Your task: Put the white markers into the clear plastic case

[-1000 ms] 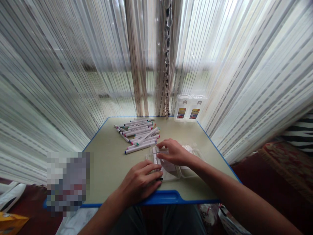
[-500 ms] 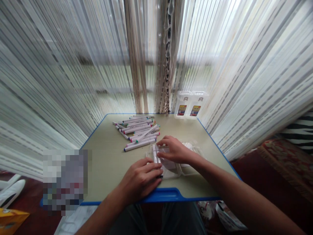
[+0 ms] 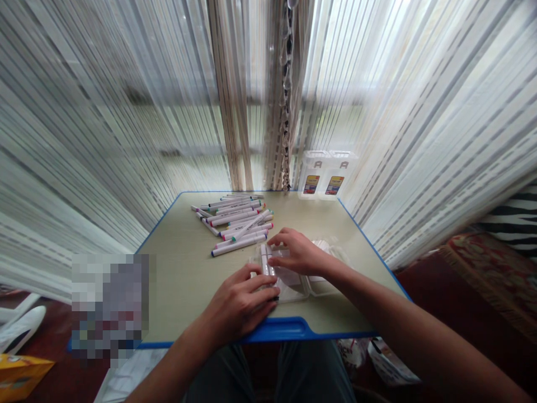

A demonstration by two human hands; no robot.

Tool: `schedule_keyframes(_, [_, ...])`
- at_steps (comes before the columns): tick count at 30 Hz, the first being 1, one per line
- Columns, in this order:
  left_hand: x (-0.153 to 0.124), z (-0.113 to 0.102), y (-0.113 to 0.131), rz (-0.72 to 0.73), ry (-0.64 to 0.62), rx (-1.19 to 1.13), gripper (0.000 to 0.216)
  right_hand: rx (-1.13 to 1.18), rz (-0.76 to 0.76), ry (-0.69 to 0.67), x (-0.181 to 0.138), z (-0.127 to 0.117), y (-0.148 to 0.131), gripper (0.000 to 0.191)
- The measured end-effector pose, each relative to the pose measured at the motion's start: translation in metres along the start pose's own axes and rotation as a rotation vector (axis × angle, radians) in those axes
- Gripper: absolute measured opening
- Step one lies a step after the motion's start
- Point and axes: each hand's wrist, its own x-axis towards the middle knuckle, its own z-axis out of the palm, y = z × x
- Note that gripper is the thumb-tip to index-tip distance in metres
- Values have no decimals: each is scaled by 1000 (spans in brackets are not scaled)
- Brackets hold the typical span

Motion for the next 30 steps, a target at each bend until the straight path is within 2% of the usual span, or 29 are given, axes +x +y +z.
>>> schedule_keyframes(30, [1,-3,1,-16,-39,-46,18,-3,26,-18,-1,1,-1,34])
